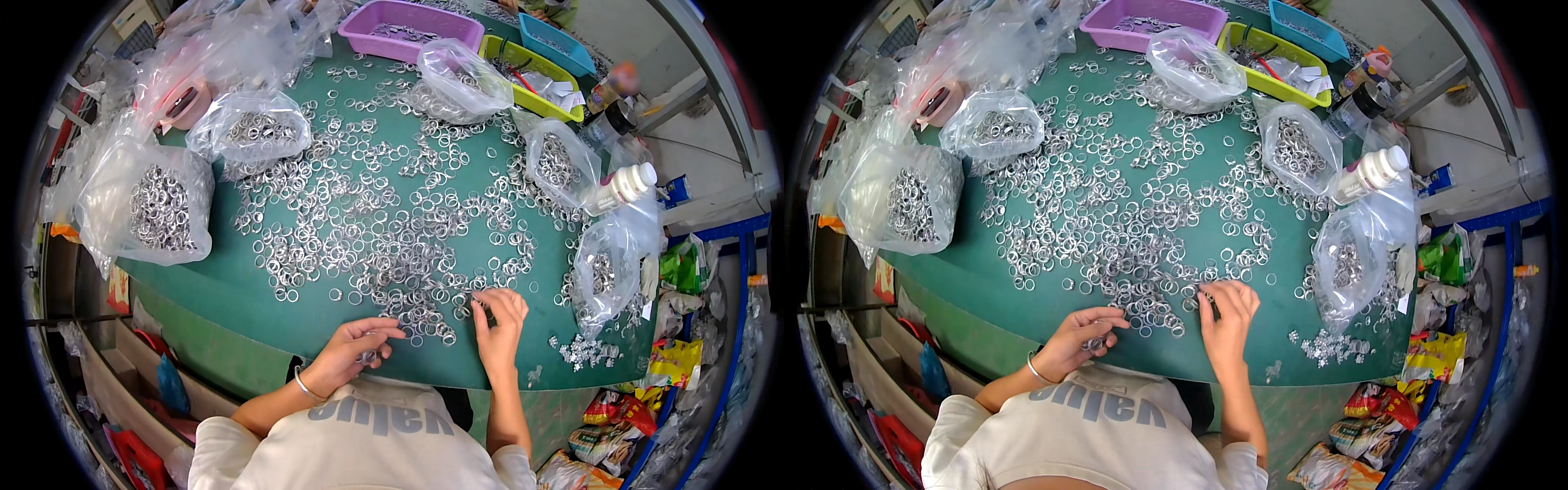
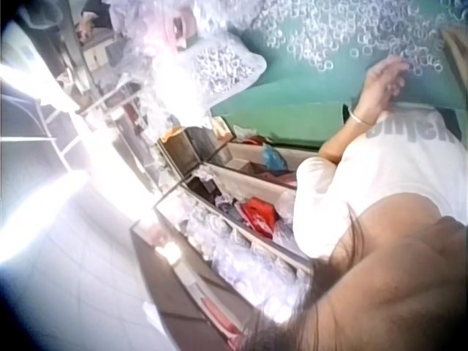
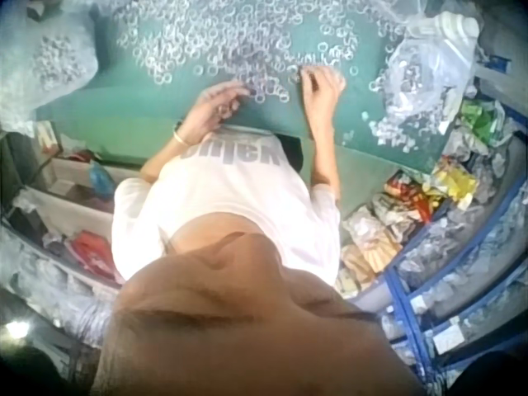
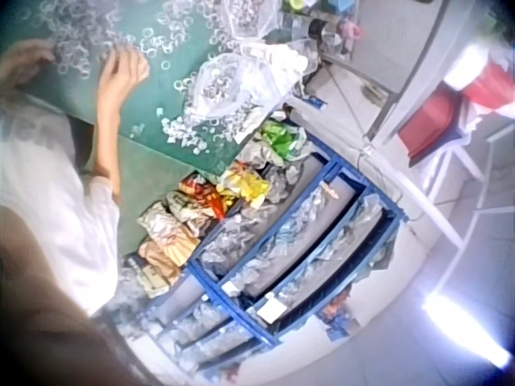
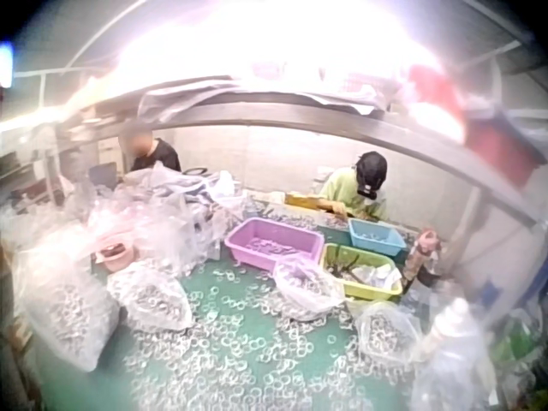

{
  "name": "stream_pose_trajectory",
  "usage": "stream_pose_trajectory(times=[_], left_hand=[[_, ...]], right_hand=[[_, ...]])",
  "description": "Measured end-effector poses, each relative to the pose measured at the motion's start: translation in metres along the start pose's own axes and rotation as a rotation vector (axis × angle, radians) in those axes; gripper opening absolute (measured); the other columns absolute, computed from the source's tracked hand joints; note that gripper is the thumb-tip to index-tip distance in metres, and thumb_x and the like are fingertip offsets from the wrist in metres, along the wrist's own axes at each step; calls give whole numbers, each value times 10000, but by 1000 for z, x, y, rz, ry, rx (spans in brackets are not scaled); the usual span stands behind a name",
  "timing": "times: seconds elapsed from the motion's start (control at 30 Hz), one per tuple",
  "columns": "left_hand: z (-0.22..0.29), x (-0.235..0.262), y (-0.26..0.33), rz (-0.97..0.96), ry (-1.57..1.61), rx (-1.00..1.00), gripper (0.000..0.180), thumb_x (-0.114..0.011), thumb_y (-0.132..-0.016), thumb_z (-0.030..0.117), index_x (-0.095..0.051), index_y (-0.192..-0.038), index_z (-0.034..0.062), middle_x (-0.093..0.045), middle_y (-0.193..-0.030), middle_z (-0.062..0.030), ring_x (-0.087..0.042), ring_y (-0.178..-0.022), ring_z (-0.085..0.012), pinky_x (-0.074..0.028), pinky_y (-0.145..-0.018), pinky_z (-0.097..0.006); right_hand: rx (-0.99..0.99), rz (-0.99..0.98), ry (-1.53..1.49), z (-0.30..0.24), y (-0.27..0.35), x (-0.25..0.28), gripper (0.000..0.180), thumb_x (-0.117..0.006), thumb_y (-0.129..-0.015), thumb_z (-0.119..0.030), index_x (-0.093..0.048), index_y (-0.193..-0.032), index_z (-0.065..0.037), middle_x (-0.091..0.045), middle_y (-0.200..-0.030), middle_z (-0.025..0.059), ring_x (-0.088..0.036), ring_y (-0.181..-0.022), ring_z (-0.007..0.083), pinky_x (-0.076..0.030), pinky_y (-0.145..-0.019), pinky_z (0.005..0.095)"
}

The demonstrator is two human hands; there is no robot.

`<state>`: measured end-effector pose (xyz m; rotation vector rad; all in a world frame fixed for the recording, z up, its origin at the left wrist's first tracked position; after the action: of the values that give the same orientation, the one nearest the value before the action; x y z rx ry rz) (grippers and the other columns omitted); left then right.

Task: The person sorts through a large pile of small metal rings on a green workstation by hand, picking up individual rings to check them and placing some into small plastic bags.

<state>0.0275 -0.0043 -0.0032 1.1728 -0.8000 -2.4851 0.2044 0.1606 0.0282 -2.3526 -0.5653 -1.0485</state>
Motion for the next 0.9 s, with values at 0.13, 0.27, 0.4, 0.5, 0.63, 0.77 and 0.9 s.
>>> stream_pose_trajectory(times=[0.13,0.27,0.4,0.5,0.63,0.77,0.9], left_hand=[[-9,-3,-5,-56,26,33,292,-559,-947,69,-581,-1232,10,-653,-1046,-68,-534,-722,-67,-400,-537,-196],[-2,-13,-10,-83,-24,37,236,-581,-944,87,-621,-1163,10,-639,-884,-43,-465,-606,-46,-346,-498,-185],[19,-14,-19,21,-654,-293,218,-621,-920,142,-664,-1098,25,-656,-773,-59,-503,-546,-103,-401,-493,-240],[46,-25,-37,124,-1110,-744,199,-647,-875,126,-673,-1048,32,-656,-747,-104,-593,-571,-208,-466,-525,-319],[81,-51,-85,237,-1515,-903,190,-676,-835,170,-683,-955,23,-664,-825,-158,-648,-663,-321,-510,-582,-403],[85,-62,-120,256,-1817,-767,189,-691,-815,216,-685,-871,36,-663,-836,-139,-648,-691,-337,-512,-598,-438],[84,-58,-134,232,-1788,-805,159,-671,-816,182,-660,-818,24,-653,-810,-132,-648,-716,-326,-509,-589,-431]], right_hand=[[115,80,-11,-8,-35,-32,188,-732,-737,-58,-690,-920,-67,-615,-952,48,-536,-930,253,-360,-864,387],[143,7,167,-22,-57,-51,145,-727,-716,-38,-672,-847,-67,-595,-965,38,-522,-914,247,-344,-852,410],[156,71,97,-8,-54,-46,100,-710,-719,-29,-644,-784,-67,-606,-950,36,-526,-908,243,-338,-838,413],[71,17,1,1,-49,-38,93,-711,-724,-39,-653,-792,-64,-612,-948,38,-530,-907,241,-341,-830,402],[185,-63,142,-15,-51,-50,98,-714,-739,-59,-684,-832,-57,-571,-924,45,-505,-912,245,-341,-825,398],[166,-155,217,-12,-56,-44,126,-735,-711,-47,-681,-824,-68,-549,-951,39,-495,-913,245,-331,-814,384],[190,-163,126,-13,-53,-40,117,-726,-707,-29,-671,-805,-63,-550,-957,39,-496,-928,249,-325,-832,381]])
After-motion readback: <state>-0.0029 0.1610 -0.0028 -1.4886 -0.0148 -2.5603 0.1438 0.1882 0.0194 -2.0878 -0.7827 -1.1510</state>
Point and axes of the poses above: each hand's wrist, its own y-axis away from the middle knuckle, its own x-axis out of the back of the hand, z = x × y, the point moved 3 cm from there along -y, towards the middle knuckle
